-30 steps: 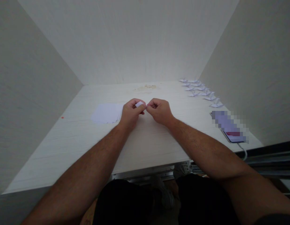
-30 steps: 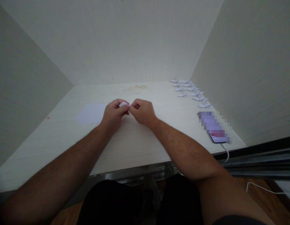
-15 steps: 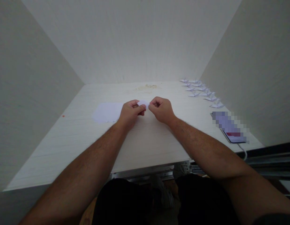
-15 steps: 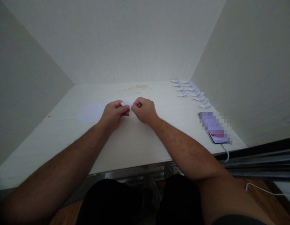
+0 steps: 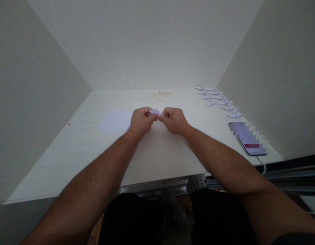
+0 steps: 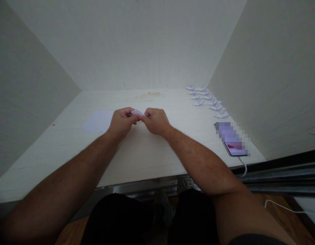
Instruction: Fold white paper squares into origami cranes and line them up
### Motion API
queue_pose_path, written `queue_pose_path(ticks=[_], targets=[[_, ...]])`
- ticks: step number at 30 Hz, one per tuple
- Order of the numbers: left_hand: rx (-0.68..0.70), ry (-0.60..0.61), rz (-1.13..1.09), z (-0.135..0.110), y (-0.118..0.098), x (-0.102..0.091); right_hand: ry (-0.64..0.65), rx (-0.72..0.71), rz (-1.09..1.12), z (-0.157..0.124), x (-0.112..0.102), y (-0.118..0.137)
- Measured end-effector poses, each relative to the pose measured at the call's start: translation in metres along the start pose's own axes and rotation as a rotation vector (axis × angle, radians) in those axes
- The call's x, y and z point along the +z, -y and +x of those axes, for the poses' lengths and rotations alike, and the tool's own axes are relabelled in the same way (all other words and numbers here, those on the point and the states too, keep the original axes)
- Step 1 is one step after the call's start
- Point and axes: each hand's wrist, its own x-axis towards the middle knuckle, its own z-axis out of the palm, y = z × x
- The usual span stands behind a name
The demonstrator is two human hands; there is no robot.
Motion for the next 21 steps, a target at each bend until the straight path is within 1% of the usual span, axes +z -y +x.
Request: queue_pose_path(ticks=[3, 6, 8, 9, 10, 12, 13, 15, 19, 21], targets=[[-0.009, 0.026, -0.129, 0.001, 0.006, 0.001, 0.035, 0.070, 0.129, 0.000, 0.002, -0.001], [-0.038, 0.070, -0.294, 0.001, 0.009, 0.004, 0.112, 0.179, 0.334, 0.000, 0.006, -0.002], [-0.044, 0.067, -0.301, 0.000, 0.007, 0.005, 0.151, 0.202, 0.432, 0.000, 0.008, -0.003], [-0.035, 0.062, -0.270, -0.001, 0.005, 0.006, 0.154, 0.189, 0.440, 0.000, 0.009, -0.005], [-0.029, 0.075, -0.217, -0.002, 0.002, 0.005, 0.136, 0.163, 0.423, 0.000, 0.010, -0.007], [-0.024, 0.067, -0.124, -0.004, -0.005, 0.004, 0.031, 0.105, 0.382, 0.002, 0.011, -0.013], [-0.037, 0.087, -0.052, -0.004, -0.007, 0.002, -0.024, 0.082, 0.370, 0.002, 0.011, -0.016], [-0.047, 0.105, 0.015, -0.004, -0.010, 0.000, -0.086, 0.060, 0.381, 0.004, 0.012, -0.020], [-0.028, 0.086, -0.091, -0.003, -0.007, 0.000, -0.088, 0.071, 0.482, 0.005, 0.012, -0.020], [-0.026, 0.096, -0.139, -0.003, -0.004, 0.001, -0.092, 0.078, 0.511, 0.005, 0.012, -0.018]])
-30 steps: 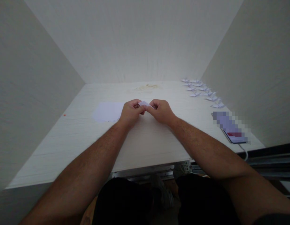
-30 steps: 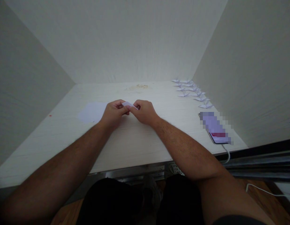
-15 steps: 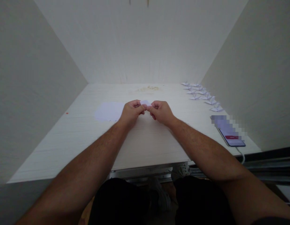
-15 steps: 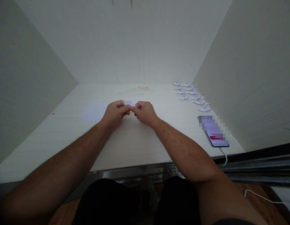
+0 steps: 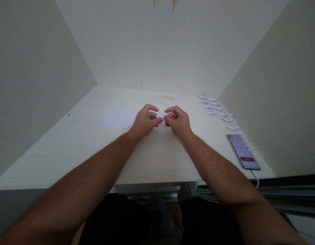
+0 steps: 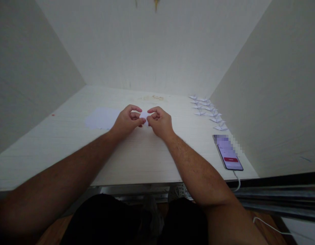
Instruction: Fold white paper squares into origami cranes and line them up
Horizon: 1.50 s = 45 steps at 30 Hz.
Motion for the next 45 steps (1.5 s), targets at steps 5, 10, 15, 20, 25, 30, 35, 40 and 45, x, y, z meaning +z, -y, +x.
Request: queue_pose_path(ticks=[5, 10, 15, 20, 25, 30, 35, 40, 45], targets=[[0.051, -0.020, -0.011, -0.0007, 0.0022, 0.0003, 0.012, 0.002, 0.010, -0.0006, -0.0009, 0.0010], [0.089, -0.006, -0.068, 0.0001, 0.0022, 0.0006, -0.031, -0.041, 0.025, 0.0006, -0.0030, -0.0045], [0.124, 0.007, -0.094, 0.0017, 0.0045, 0.0011, 0.013, -0.053, 0.055, 0.0012, -0.0034, -0.0045], [0.138, 0.043, -0.099, 0.0027, 0.0069, 0.0004, 0.062, -0.033, 0.098, 0.0014, -0.0046, -0.0026], [0.162, 0.056, -0.062, 0.0019, 0.0067, -0.0008, 0.108, -0.037, 0.037, 0.0014, -0.0072, -0.0021], [0.147, 0.063, -0.048, 0.0013, 0.0053, -0.0011, 0.099, -0.037, -0.015, 0.0010, -0.0076, -0.0018], [0.102, 0.024, -0.054, 0.0004, 0.0028, 0.0000, 0.091, -0.005, 0.011, 0.0009, -0.0061, -0.0004], [0.026, 0.004, -0.013, -0.0021, -0.0008, -0.0004, 0.092, 0.029, 0.055, 0.0002, -0.0056, 0.0032], [0.026, -0.006, -0.049, -0.0021, 0.0002, -0.0004, 0.141, 0.036, 0.071, -0.0013, -0.0050, 0.0042]])
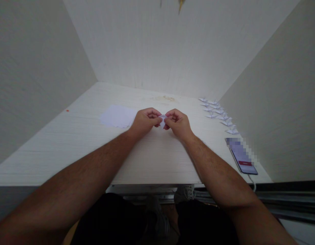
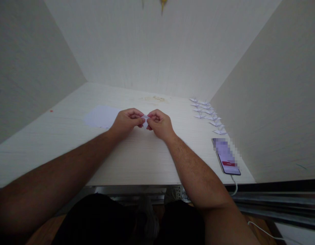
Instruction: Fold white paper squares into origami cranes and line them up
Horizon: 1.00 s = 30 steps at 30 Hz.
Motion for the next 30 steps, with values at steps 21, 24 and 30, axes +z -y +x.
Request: queue_pose_path(ticks=[21, 24, 30], targets=[[-0.078, 0.037, -0.290, 0.0022, 0.0048, 0.0008, 0.064, -0.016, 0.095, 0.0009, -0.0082, 0.0033], [-0.105, 0.037, -0.292, 0.0012, 0.0027, 0.0003, 0.061, -0.002, 0.086, 0.0007, -0.0088, 0.0057], [-0.160, 0.019, -0.314, 0.0009, 0.0002, -0.0001, 0.040, -0.040, 0.042, -0.0002, -0.0075, 0.0065]])
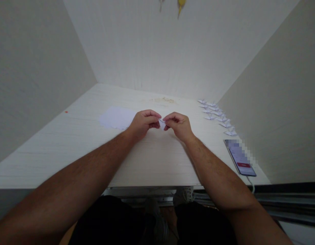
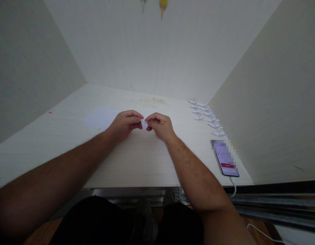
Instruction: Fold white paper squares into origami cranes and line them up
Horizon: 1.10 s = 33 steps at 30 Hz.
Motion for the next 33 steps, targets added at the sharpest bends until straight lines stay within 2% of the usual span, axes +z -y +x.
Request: queue_pose_path(ticks=[4, 9, 19, 24, 26, 31, 33], targets=[[0.012, -0.008, 0.055, 0.0027, 0.0026, -0.0026, -0.004, -0.033, -0.062, -0.0002, 0.0017, -0.0020], [0.039, -0.020, 0.078, 0.0037, 0.0035, -0.0033, -0.054, -0.021, -0.036, 0.0000, 0.0027, -0.0032], [0.202, -0.057, 0.184, 0.0012, 0.0024, 0.0013, -0.078, 0.120, 0.088, 0.0005, 0.0053, -0.0026], [0.272, -0.082, 0.234, -0.0012, -0.0008, 0.0039, -0.081, 0.177, 0.062, 0.0013, 0.0056, -0.0028], [0.259, -0.074, 0.244, -0.0015, -0.0011, 0.0033, -0.079, 0.161, 0.074, 0.0014, 0.0052, -0.0042], [0.104, -0.017, 0.275, -0.0001, 0.0005, -0.0016, -0.079, 0.120, 0.109, 0.0011, 0.0053, -0.0069], [0.106, -0.010, 0.271, 0.0001, 0.0009, -0.0024, -0.076, 0.118, 0.103, 0.0006, 0.0057, -0.0062]])
